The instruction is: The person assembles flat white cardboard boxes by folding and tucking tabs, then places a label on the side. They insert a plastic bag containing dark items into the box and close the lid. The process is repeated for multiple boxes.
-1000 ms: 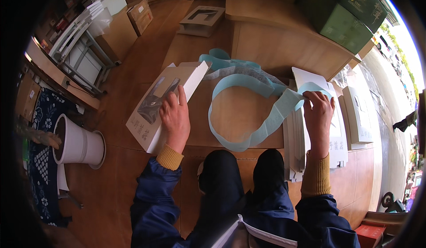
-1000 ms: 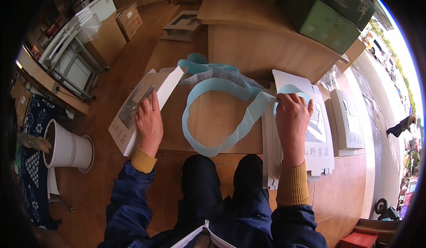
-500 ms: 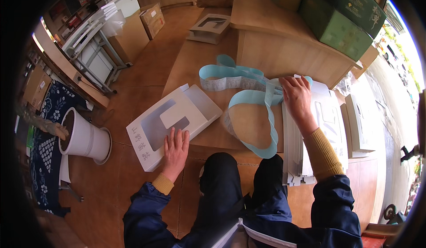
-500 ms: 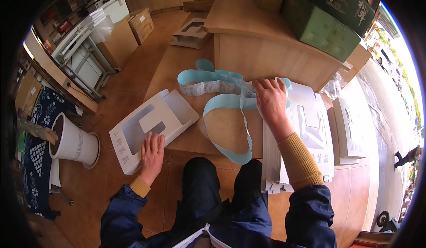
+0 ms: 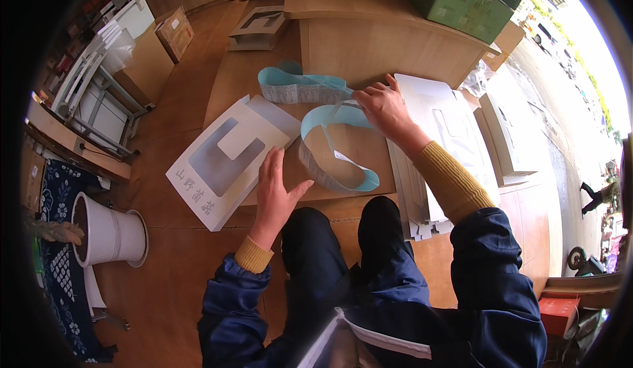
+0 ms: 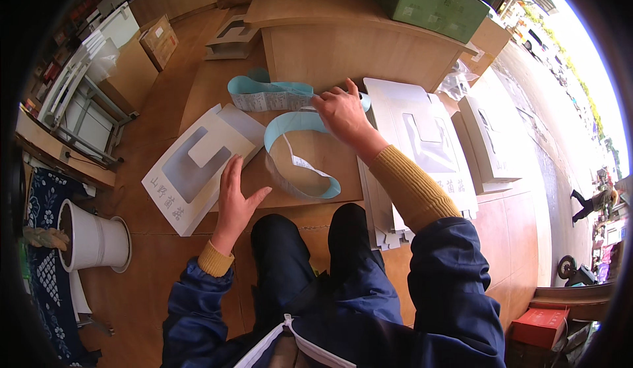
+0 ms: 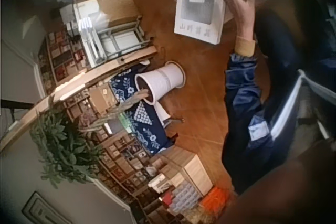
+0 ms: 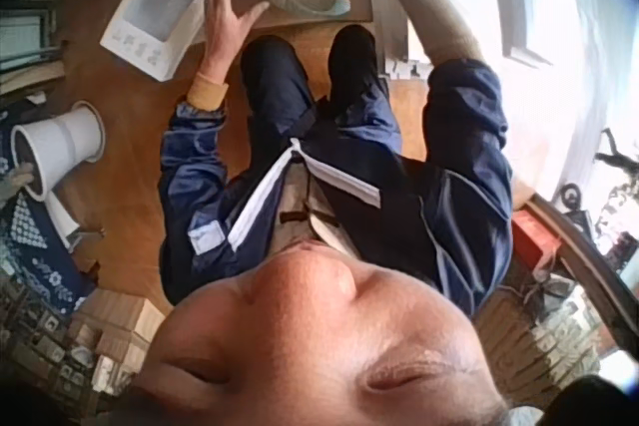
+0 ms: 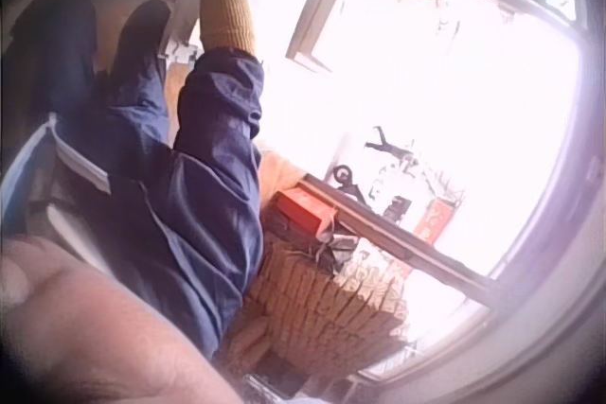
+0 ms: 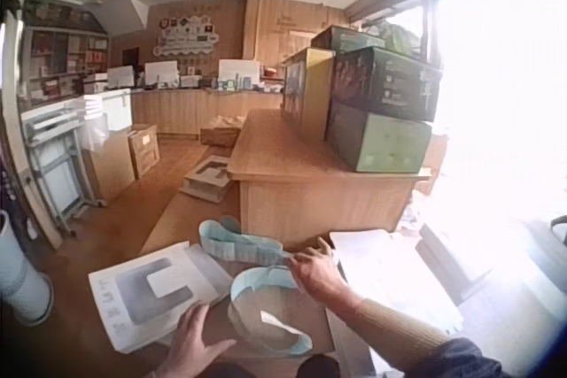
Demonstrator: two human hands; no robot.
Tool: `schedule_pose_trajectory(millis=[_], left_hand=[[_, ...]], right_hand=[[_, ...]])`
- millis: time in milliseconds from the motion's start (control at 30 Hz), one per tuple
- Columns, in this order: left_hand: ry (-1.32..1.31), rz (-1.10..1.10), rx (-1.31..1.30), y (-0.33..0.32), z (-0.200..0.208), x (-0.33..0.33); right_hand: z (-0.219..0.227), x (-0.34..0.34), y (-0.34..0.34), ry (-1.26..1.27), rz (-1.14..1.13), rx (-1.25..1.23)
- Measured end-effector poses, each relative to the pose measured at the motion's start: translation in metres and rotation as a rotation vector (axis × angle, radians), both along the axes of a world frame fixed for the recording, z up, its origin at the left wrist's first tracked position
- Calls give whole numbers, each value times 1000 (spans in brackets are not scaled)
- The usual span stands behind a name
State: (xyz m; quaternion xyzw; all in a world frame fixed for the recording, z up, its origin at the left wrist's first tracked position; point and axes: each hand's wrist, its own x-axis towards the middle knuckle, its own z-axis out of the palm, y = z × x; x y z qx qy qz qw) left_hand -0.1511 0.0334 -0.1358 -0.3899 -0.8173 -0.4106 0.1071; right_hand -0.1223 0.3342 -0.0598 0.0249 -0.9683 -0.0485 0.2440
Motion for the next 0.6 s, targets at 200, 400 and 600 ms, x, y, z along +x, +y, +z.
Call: schedule_pose_trajectory(millis=[200,400,600], left_hand=[[-206,-34,245,77,20,21],[-587,90,-7,125,8,-88],[-779,139,385,142,45,-151]], right_hand=[[24,44,-62,37,194,13],[11,104,-9,225,1,-377],[-11,230,140,-78,-995,-519]])
